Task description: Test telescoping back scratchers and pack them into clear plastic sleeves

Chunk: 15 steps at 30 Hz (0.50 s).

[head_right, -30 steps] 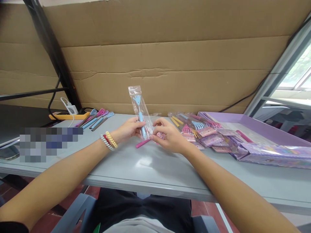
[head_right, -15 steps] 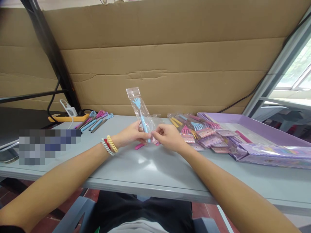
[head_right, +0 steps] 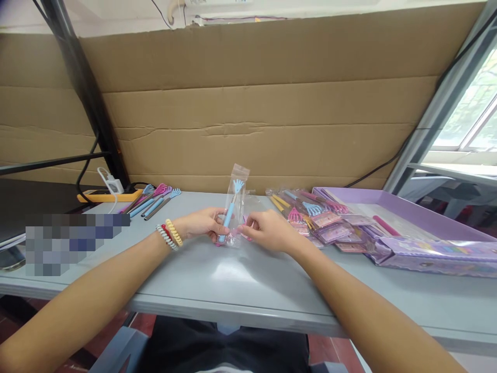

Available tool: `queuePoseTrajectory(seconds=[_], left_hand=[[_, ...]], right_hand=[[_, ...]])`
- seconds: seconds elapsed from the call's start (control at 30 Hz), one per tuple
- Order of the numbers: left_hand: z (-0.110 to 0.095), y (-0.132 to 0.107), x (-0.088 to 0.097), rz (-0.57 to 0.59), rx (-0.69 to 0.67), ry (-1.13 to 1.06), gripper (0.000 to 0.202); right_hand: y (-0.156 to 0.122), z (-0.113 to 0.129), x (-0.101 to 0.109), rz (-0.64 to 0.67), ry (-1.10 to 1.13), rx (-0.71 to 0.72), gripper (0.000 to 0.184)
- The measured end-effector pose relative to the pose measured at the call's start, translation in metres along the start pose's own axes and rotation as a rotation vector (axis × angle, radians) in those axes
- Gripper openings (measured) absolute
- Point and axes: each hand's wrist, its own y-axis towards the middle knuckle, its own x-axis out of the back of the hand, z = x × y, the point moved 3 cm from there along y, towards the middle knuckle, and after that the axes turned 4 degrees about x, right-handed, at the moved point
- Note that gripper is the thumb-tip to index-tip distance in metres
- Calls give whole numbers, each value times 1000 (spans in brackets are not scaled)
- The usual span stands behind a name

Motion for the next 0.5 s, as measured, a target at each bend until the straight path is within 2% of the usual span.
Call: queuePoseTrajectory(seconds=[0.17,0.27,0.37,0.5], left_hand=[[-4,2,-6,29,-150,-49,44],[-5,2,-8,36,-219,-55,44],[-5,1,-7,47,-212,-28,43],[-5,0,-8,50,-158,-12,43]], right_hand=[[1,2,-4,89,280,-111,53],[1,3,-9,168,397,-65,58],[1,3,-12,245,456,-44,61],[2,3,-13,265,410,-90,63]])
